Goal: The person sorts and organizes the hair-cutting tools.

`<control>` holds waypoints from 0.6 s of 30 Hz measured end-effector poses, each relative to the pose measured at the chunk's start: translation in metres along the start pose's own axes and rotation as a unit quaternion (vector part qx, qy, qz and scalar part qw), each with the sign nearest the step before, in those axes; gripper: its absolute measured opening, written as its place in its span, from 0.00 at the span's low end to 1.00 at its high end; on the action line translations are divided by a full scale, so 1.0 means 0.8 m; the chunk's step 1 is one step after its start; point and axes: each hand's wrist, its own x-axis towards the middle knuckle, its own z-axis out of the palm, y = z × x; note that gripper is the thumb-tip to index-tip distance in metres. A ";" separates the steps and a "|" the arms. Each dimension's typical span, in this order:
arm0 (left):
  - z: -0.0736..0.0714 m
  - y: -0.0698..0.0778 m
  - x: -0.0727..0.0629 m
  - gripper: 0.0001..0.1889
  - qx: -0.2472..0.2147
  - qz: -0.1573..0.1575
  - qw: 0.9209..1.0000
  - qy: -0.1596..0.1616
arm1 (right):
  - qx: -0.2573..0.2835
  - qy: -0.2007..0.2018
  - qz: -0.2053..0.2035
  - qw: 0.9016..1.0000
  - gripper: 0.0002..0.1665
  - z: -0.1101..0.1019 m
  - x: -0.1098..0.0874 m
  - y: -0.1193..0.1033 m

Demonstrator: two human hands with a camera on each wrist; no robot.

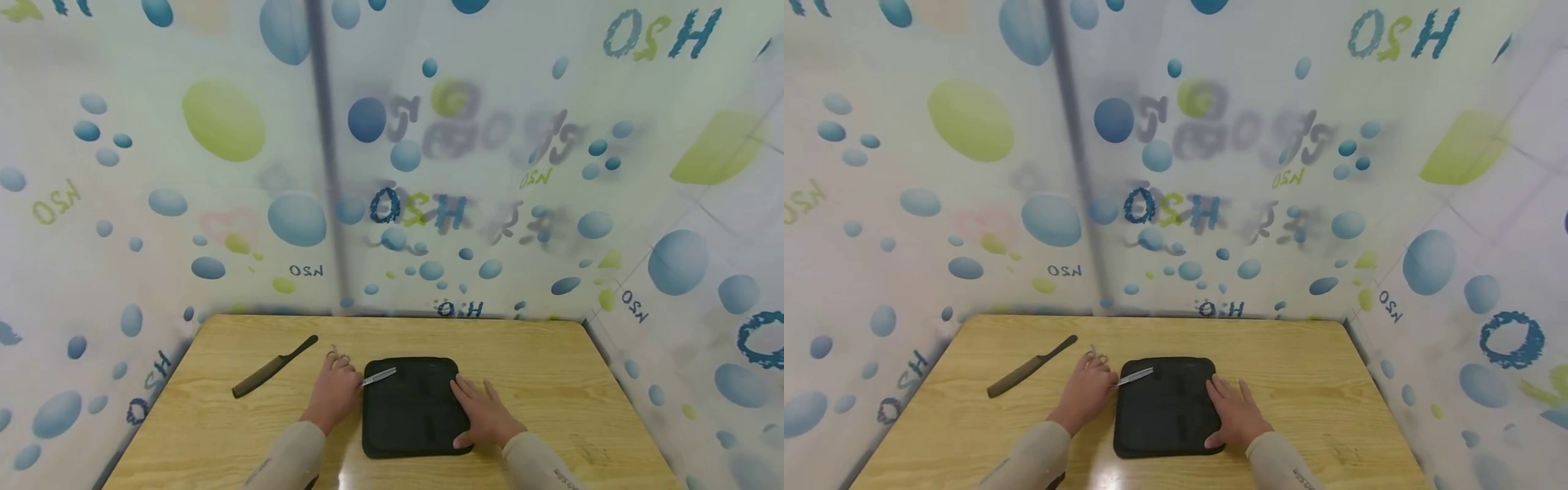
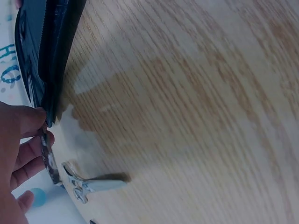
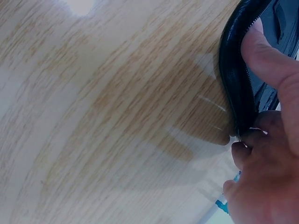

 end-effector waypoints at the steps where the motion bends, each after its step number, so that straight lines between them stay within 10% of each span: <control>1: 0.001 0.001 0.001 0.08 0.002 0.001 1.000 0.001 | 0.000 0.000 0.001 1.000 0.67 0.000 0.000 -0.001; 18: 0.004 0.008 0.009 0.05 -0.015 0.004 1.000 -0.011 | -0.007 0.003 0.005 1.000 0.66 -0.002 -0.001 -0.004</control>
